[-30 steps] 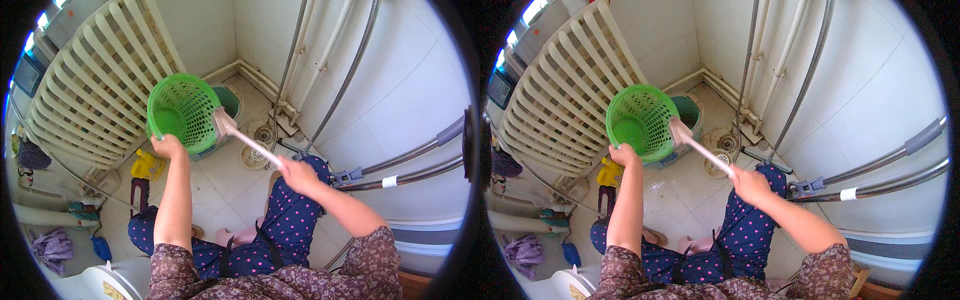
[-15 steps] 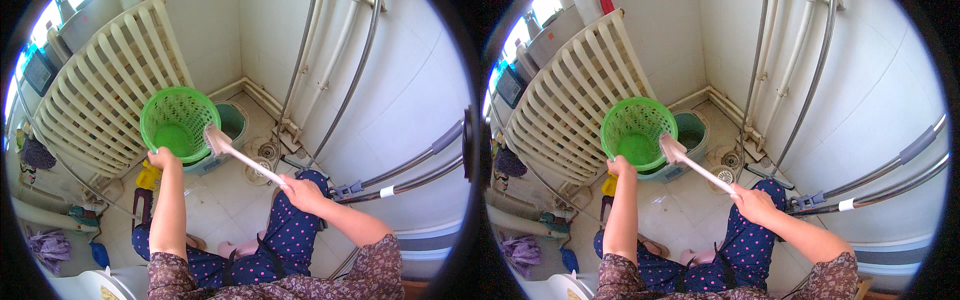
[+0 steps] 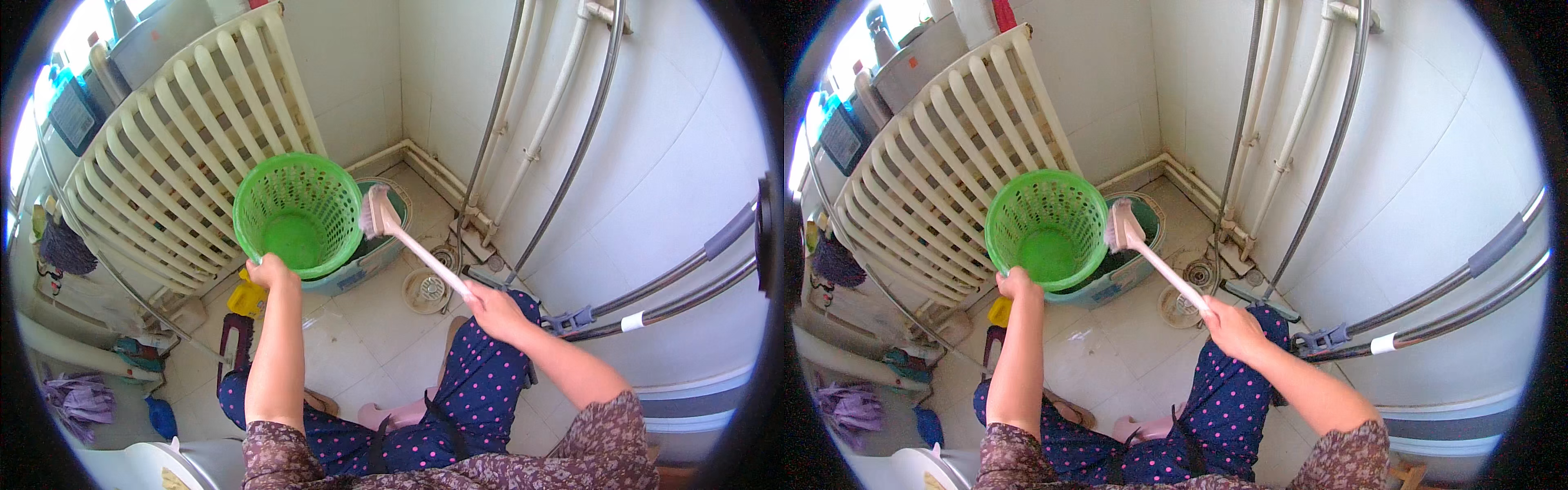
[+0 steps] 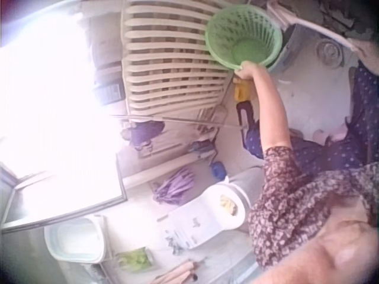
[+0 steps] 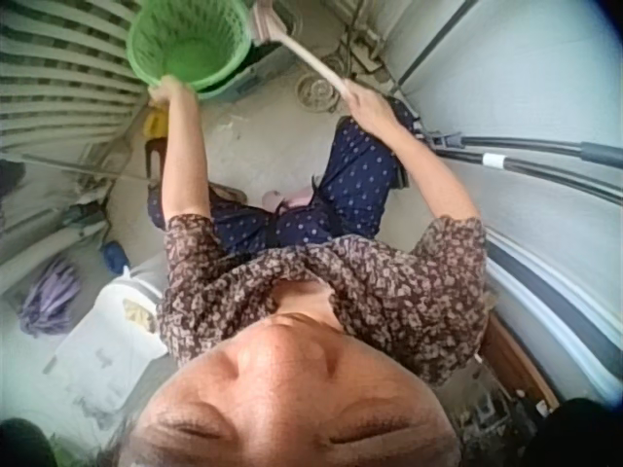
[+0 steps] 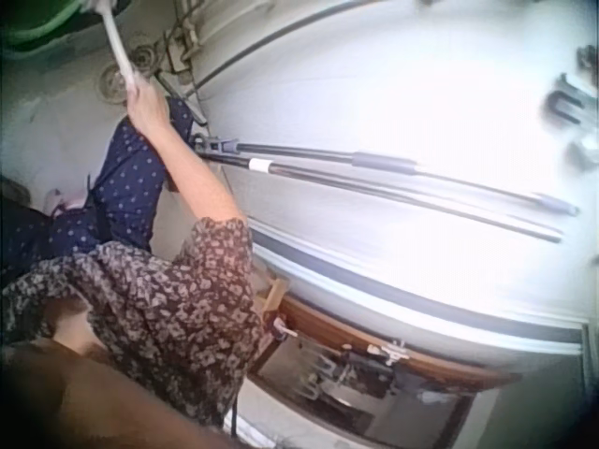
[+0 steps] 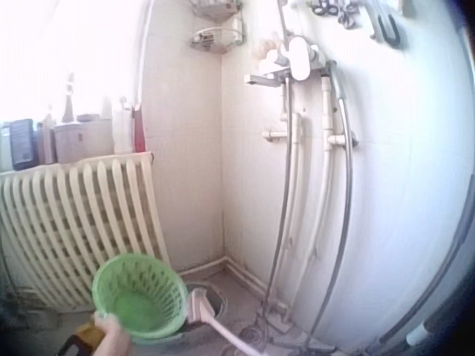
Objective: The person cleans a green plastic basket using a brush and water from a bucket, then applies a cleaning agent from a yellow bottle and continues scrubbing the basket.
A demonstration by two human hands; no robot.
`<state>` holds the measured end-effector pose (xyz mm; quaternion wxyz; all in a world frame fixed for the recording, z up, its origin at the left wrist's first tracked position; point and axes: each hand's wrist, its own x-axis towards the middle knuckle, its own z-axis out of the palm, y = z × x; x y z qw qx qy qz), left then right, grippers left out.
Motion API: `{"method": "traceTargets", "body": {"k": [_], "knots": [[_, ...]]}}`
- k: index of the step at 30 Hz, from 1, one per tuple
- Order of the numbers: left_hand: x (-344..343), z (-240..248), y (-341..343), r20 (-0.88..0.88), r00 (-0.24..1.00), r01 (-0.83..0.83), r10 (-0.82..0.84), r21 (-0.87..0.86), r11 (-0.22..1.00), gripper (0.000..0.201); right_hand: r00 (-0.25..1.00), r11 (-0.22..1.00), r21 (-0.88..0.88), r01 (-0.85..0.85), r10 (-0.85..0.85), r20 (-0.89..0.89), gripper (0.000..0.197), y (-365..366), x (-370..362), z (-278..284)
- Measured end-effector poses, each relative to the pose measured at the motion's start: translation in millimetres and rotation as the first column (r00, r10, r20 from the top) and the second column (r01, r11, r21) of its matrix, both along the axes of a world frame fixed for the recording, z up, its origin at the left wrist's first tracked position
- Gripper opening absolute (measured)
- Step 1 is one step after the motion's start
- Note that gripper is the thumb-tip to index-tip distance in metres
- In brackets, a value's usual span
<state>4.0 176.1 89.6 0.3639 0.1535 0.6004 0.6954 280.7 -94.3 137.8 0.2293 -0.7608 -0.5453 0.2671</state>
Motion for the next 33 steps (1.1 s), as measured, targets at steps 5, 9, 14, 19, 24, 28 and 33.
{"method": "traceTargets", "body": {"k": [5,9,14,19,24,28,33], "knots": [[4.2,-7.4,-16.6,-0.231,0.970,0.068,-0.069,-0.011,0.998,0.025,0.997,0.998,0.017,0.055,-0.055,0.062,0.027,36.3,-2.3,-6.5],[5.5,-14.0,-24.4,-0.317,0.939,0.136,-0.133,-0.012,0.991,0.021,0.995,0.990,0.100,0.100,-0.101,0.003,0.021,115.1,-1.3,-3.7],[7.3,-20.1,-22.1,-0.254,0.962,0.104,-0.097,0.014,0.995,0.028,0.992,0.989,0.074,0.126,-0.127,0.018,0.024,97.8,-17.9,-9.6],[14.1,-21.6,-20.4,-0.253,0.962,0.113,-0.105,0.019,0.993,0.026,0.986,0.985,-0.033,0.168,-0.167,0.019,0.034,29.9,-19.5,-34.5],[26.3,-27.5,-35.8,-0.457,0.876,0.192,-0.156,0.031,0.981,0.025,0.985,0.984,0.063,0.167,-0.164,-0.050,0.033,82.8,-34.3,-30.3],[28.3,-23.1,-30.7,-0.463,0.876,0.172,-0.132,0.046,0.984,0.024,0.992,0.965,0.233,0.119,-0.104,-0.076,0.033,124.4,-53.9,-20.7],[22.7,-18.0,-19.1,-0.402,0.908,0.126,-0.114,0.004,0.992,0.025,0.976,0.979,0.057,0.197,-0.191,-0.100,0.032,61.8,-47.3,-42.2]]}}
